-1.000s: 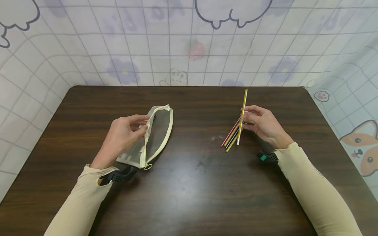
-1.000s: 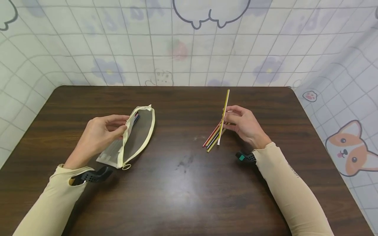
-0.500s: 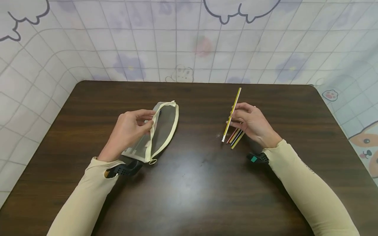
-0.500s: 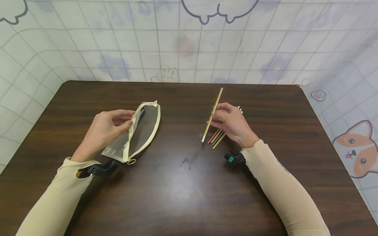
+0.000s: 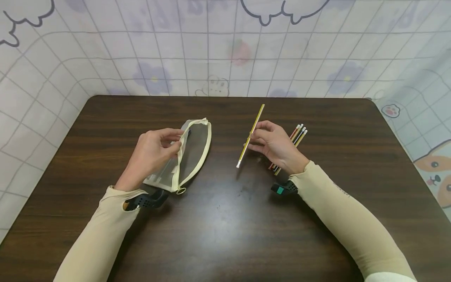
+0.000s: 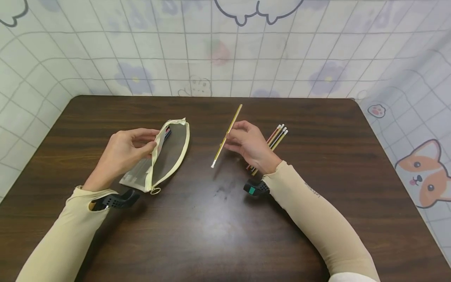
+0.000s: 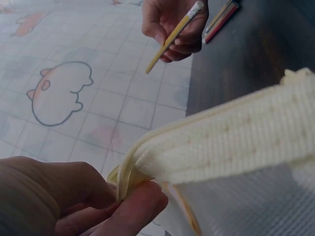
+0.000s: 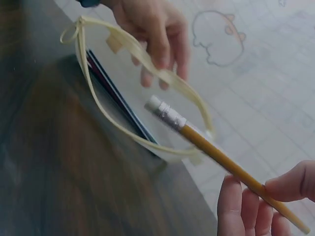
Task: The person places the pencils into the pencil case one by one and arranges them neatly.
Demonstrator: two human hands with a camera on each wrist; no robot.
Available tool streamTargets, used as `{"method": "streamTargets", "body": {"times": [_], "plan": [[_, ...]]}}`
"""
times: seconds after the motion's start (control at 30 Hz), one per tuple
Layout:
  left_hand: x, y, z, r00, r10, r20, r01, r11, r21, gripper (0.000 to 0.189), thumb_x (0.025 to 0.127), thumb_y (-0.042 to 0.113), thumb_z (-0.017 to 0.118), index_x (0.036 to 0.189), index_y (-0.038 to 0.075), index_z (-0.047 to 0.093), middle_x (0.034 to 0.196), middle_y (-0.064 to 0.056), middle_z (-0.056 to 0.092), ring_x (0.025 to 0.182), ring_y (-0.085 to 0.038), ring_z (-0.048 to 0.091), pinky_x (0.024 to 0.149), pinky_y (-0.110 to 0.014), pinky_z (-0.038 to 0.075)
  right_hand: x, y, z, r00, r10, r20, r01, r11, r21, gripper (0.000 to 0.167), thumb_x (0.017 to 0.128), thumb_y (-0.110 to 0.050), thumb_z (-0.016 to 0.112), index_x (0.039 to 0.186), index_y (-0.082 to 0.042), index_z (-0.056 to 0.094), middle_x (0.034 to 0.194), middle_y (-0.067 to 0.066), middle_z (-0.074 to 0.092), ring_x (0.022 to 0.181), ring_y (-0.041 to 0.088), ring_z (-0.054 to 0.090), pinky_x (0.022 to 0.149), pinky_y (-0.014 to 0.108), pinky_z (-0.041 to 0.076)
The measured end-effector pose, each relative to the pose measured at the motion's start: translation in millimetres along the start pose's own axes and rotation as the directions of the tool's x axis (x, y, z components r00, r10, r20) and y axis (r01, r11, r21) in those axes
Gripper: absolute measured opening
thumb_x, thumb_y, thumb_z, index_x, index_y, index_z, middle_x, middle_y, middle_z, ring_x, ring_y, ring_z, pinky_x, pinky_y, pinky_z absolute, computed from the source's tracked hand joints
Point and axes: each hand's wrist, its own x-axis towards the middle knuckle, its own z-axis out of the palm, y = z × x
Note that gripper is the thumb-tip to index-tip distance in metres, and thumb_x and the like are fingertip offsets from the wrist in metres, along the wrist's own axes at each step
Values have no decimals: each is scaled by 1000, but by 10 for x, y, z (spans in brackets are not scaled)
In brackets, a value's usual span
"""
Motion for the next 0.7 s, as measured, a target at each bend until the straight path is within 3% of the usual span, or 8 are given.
{"method": "streamTargets", "body": {"times": [0.2, 0.7], "plan": [[-3, 0, -3, 1000, -3, 6, 4, 1000, -15, 34, 99, 14, 63, 132, 9, 70, 116, -17, 79, 78, -20, 80, 68, -20, 58, 33, 88, 239, 1000, 10, 13, -10, 1000, -26, 15, 97, 2, 54, 104, -11, 49, 89, 1, 59, 78, 14, 65, 86, 34, 62], [-13, 8, -25, 999, 8, -37, -10, 999, -34, 33, 98, 12, 62, 129, 10, 72, 111, -16, 80, 78, -22, 80, 64, -17, 57, 114, 283, 750, 999, 8, 50, -9, 1000, 19, 21, 95, 3, 55, 107, -12, 45, 86, 4, 60, 82, 17, 66, 84, 34, 62]]}}
